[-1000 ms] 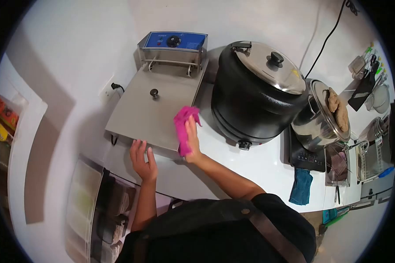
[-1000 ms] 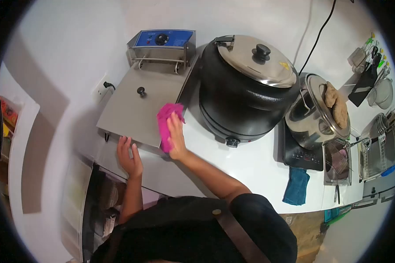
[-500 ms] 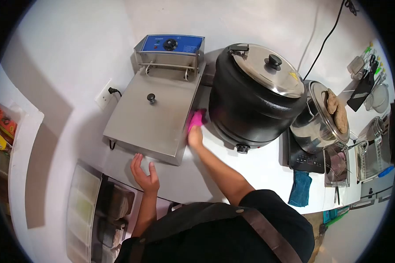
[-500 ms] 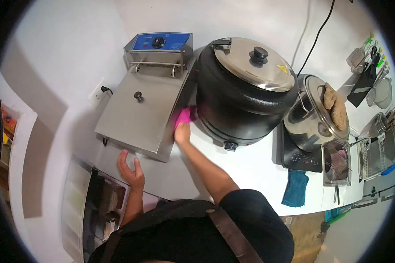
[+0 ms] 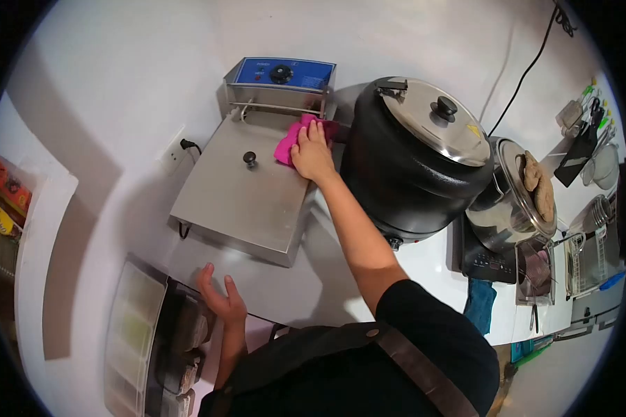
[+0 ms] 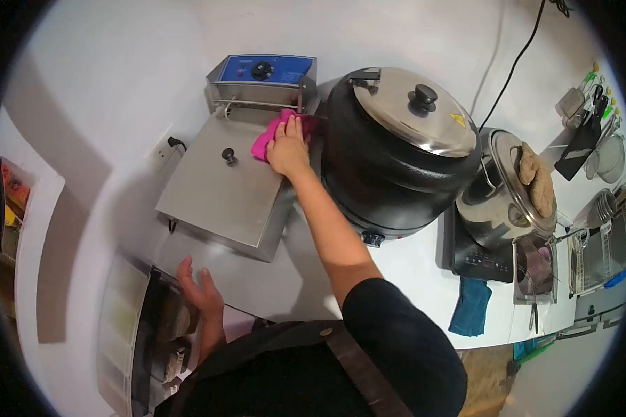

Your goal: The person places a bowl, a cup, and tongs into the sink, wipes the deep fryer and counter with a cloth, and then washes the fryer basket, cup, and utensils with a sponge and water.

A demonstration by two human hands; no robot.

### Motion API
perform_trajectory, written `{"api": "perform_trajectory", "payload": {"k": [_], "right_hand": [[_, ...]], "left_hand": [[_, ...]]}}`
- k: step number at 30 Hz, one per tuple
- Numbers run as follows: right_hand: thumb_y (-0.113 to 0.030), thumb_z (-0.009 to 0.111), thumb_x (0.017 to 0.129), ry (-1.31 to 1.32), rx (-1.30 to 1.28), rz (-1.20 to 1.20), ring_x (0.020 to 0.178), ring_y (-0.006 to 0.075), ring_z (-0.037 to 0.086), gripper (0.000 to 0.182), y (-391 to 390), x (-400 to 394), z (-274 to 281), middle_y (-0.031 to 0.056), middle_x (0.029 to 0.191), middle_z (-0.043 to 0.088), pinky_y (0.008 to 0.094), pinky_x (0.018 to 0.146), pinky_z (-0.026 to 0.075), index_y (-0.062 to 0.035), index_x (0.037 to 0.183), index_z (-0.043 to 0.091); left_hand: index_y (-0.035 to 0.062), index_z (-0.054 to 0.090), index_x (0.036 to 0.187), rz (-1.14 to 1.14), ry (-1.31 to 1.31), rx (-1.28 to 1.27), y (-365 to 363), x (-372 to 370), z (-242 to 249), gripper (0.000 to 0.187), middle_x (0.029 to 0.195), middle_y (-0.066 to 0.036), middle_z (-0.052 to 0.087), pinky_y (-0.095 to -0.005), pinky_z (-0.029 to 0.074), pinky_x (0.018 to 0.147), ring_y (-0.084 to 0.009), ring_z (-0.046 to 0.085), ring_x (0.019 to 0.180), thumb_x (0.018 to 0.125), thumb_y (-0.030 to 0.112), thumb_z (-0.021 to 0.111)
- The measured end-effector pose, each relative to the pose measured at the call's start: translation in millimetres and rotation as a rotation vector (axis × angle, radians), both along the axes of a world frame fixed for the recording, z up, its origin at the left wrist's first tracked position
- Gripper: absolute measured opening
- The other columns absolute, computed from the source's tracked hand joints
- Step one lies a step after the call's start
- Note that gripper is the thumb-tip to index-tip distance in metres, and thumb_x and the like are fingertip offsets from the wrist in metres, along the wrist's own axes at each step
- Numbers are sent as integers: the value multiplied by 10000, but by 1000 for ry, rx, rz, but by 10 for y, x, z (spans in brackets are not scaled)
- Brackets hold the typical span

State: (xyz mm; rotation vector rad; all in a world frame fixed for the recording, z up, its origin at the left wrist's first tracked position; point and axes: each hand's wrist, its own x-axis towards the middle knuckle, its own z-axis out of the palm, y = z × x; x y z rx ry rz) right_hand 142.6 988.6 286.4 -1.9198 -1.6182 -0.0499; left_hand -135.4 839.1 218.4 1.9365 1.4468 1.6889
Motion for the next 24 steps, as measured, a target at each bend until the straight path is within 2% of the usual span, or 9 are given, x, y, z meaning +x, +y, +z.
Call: {"api": "perform_trajectory", "payload": {"k": [3, 6, 10, 13, 15, 18, 20, 22, 24], "right_hand": [[-241, 443, 801, 2, -60, -123, 1262, 354, 173, 502, -3, -98, 83, 229, 1346, 204, 517, 958, 256, 20, 1224, 372], [-142, 474, 759, -58, 176, -77, 1083, 379, 402, 363, -279, -249, -35, 259, 1166, 411, 441, 911, 338, 12, 1086, 506], [-39, 491, 716, 117, 315, 211, 1019, 384, 450, 293, -938, -476, -45, 236, 1074, 487, 400, 872, 365, 12, 1000, 540], [-70, 477, 734, 218, 173, 158, 949, 366, 506, 232, -1229, -608, 213, 222, 963, 544, 404, 816, 394, 10, 939, 552], [-124, 471, 746, 334, 1, 42, 821, 385, 531, 206, -989, -425, 334, 240, 830, 554, 467, 700, 405, 32, 869, 527], [-161, 436, 782, 346, 491, -105, 758, 402, 532, 211, -375, -152, 1007, 246, 775, 552, 471, 682, 410, 24, 843, 519], [-136, 435, 768, 172, 789, -102, 775, 403, 523, 202, 263, 55, 1397, 235, 785, 565, 460, 689, 409, 22, 835, 542], [-107, 463, 727, 127, 686, 75, 756, 374, 544, 147, 904, 243, 1580, 207, 790, 574, 444, 678, 417, -4, 742, 565], [-113, 471, 723, -89, 584, 188, 751, 358, 553, 138, 1653, 371, 1491, 191, 795, 578, 435, 681, 423, -27, 773, 567]], "left_hand": [[-46, 449, 1082, 27, -41, 3, -61, -8, -59, 327, 1094, -182, 469, -396, 312, 909, -320, 433, 1031, 775, 53, 501], [-50, 444, 1093, -53, -103, -44, -131, 69, -24, 349, 1085, -179, 475, -392, 311, 914, -320, 438, 1026, 766, 55, 507], [-49, 438, 1121, -142, -77, -97, -83, 230, 20, 383, 1122, -190, 455, -395, 304, 928, -326, 414, 1065, 762, 59, 512], [-42, 434, 1150, -206, -1, -40, 23, 331, 131, 414, 1191, -211, 396, -411, 291, 944, -348, 367, 1118, 759, 64, 521], [-38, 435, 1160, -275, -39, 32, 121, 385, 106, 429, 1241, -233, 331, -427, 280, 954, -373, 317, 1160, 755, 65, 531], [-59, 414, 1166, -296, 47, 55, 198, 394, 161, 441, 1245, -244, 311, -433, 286, 954, -377, 311, 1166, 755, 58, 523], [-79, 415, 1156, -301, 56, 24, 216, 416, 206, 416, 1225, -249, 338, -434, 284, 956, -371, 313, 1172, 783, 81, 509], [-77, 426, 1150, -297, 65, 50, 224, 417, 165, 405, 1211, -251, 354, -436, 282, 956, -374, 322, 1168, 798, 106, 505], [-70, 456, 1131, -297, 60, 36, 234, 406, 136, 390, 1178, -239, 396, -442, 284, 953, -380, 344, 1159, 829, 173, 496]]}}
